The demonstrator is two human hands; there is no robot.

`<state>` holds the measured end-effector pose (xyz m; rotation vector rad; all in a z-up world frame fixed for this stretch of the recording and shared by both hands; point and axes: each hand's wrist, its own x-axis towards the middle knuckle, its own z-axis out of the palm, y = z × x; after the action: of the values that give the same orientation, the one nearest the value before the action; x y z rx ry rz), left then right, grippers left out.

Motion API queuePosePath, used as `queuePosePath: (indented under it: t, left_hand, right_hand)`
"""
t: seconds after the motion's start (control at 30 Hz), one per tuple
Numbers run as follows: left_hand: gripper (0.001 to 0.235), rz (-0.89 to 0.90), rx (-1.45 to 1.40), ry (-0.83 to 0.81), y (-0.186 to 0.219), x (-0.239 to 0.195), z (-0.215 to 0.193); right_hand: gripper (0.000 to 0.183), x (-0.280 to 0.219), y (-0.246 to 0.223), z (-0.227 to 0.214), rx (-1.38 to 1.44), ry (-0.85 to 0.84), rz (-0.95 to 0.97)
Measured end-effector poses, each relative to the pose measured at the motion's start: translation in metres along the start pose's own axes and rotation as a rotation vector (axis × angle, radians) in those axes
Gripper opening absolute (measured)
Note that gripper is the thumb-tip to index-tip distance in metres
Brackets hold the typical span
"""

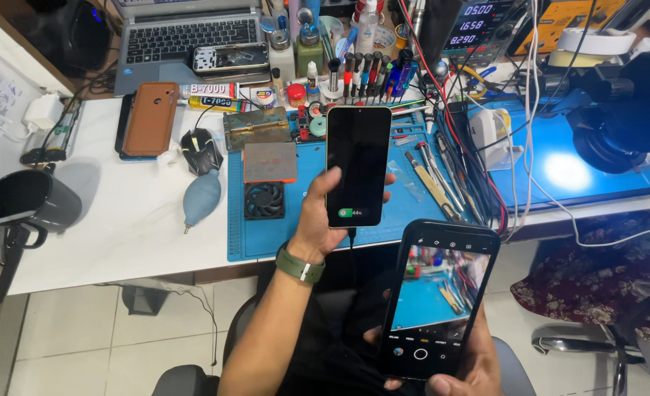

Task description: The person uses a red probe to touch the motherboard of a disassembled smartphone. They then connect a charging cable to the phone, which powers on and displays the Apple logo. Finally, they use a second smartphone to take a picture of the powered-on device.

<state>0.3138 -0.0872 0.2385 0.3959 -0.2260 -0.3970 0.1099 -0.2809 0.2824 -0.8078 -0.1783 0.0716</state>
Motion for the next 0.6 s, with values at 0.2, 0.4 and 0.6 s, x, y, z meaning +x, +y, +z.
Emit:
queuePosePath:
  t: [0.2, 0.4, 0.6]
  left_hand:
    - [0.084, 0.0, 0.016, -0.033, -0.005, -0.01, 0.001]
    - [0.086, 0.02, -0.009, -0.065, -0.01, -0.023, 0.001]
    - [0.086, 0.049, -0.034, -0.068, -0.012, -0.025, -0.003]
  right_hand:
    - [0.111, 0.004, -0.006, -0.004, -0.077, -0.041, 0.017]
    - [0.111, 0.0, -0.004, -0.016, -0.144, -0.031, -0.03]
    - [0.112, -0.003, -0.003, -0.015, -0.192, -0.007, -0.057]
